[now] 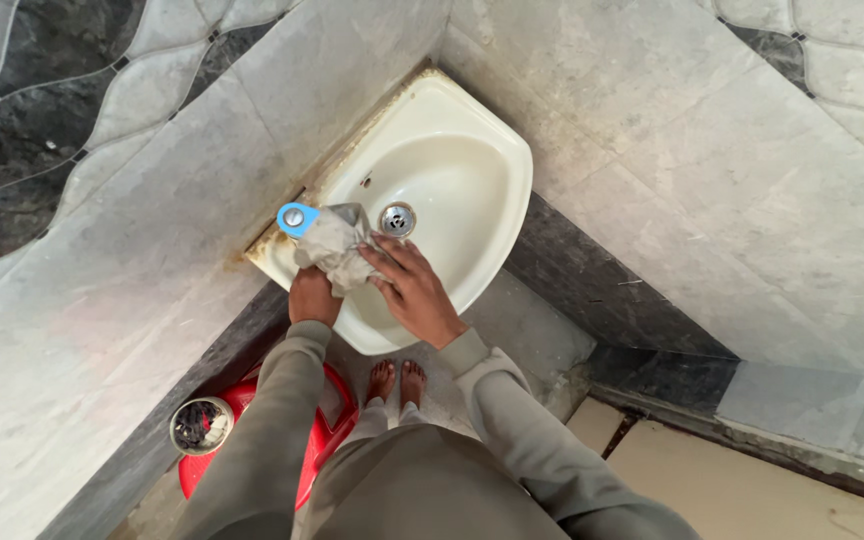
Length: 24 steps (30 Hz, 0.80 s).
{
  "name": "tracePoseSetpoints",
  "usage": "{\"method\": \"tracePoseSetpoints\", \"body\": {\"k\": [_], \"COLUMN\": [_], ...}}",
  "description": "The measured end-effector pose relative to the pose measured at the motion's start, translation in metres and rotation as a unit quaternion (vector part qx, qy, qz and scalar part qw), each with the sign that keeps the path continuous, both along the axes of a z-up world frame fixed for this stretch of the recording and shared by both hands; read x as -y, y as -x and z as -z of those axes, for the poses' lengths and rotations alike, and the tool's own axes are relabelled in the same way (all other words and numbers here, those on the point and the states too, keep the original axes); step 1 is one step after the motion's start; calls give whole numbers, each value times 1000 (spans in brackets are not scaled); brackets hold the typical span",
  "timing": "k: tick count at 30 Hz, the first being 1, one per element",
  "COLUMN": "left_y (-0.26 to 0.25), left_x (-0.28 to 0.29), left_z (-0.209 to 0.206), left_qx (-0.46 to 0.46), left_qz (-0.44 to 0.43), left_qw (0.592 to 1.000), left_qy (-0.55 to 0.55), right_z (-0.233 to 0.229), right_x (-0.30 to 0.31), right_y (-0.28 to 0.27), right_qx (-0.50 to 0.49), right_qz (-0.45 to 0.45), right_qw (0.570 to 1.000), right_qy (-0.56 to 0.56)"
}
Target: The person cleans a sink with a cloth, wiping the interior basin, the rim, and the faucet fixture.
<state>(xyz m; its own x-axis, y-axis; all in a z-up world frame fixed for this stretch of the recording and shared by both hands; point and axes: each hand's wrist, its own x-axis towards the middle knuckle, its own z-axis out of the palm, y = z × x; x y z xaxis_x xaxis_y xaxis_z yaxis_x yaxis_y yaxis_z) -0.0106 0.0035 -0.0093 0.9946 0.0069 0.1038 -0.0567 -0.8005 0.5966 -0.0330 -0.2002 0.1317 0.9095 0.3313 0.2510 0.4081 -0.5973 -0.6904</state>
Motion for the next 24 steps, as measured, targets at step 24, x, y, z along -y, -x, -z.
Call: {"method": "tracePoseSetpoints", "body": {"k": [24], "left_y": [162], "left_x": [79], "left_z": [-394], "left_qx": [77], "left_qz": [386], "left_qw": [619], "left_qy": [679], "right_z": [37], "right_x": [31], "right_y": [-2], "right_qx": [-235], "right_qz": [173], "right_qw": [920], "right_qy": [-260]}}
